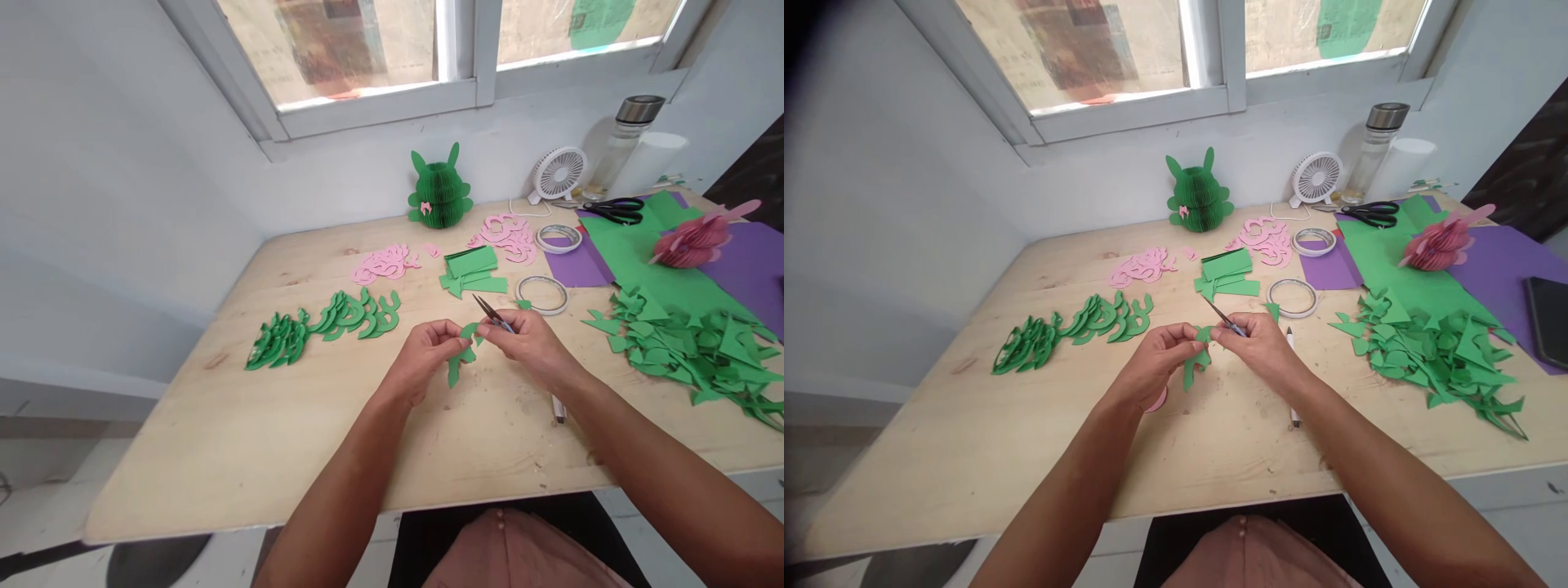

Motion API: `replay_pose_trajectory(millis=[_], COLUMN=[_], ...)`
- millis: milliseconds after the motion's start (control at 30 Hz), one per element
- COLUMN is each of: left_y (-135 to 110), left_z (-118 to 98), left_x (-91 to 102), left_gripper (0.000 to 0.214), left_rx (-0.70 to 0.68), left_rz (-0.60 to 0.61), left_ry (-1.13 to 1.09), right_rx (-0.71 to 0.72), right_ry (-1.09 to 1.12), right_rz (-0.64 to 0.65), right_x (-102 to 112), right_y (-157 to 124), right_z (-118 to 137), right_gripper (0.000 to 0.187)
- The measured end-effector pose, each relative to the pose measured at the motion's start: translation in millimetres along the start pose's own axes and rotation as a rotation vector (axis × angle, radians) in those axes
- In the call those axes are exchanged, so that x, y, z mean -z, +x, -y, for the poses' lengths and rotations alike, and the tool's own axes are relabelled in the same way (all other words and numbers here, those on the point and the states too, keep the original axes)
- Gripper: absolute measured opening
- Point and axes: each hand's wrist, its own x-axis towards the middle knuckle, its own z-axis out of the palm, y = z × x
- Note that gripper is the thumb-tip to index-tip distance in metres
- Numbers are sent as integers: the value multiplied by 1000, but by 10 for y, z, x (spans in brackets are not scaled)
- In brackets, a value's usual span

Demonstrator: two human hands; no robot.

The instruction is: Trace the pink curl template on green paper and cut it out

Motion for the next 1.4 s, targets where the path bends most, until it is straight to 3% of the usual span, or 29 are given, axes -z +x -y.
replay_pose_trajectory(millis=[300,933,1167,1400], left_y=[1,35,13,33], left_z=[20,49,54,50], left_x=[-3,14,2,10], left_gripper=[21,17,19,21], left_rx=[4,-8,41,-1], left_rz=[3,-39,43,0], left_ry=[-17,-5,11,12], right_rx=[34,7,16,21], right_ry=[-97,-88,-70,-118], right_rz=[-23,-5,5,25], right_x=[-5,-12,-9,-10], right_y=[9,6,12,-8], right_z=[-10,2,1,33], right_gripper=[23,21,17,17])
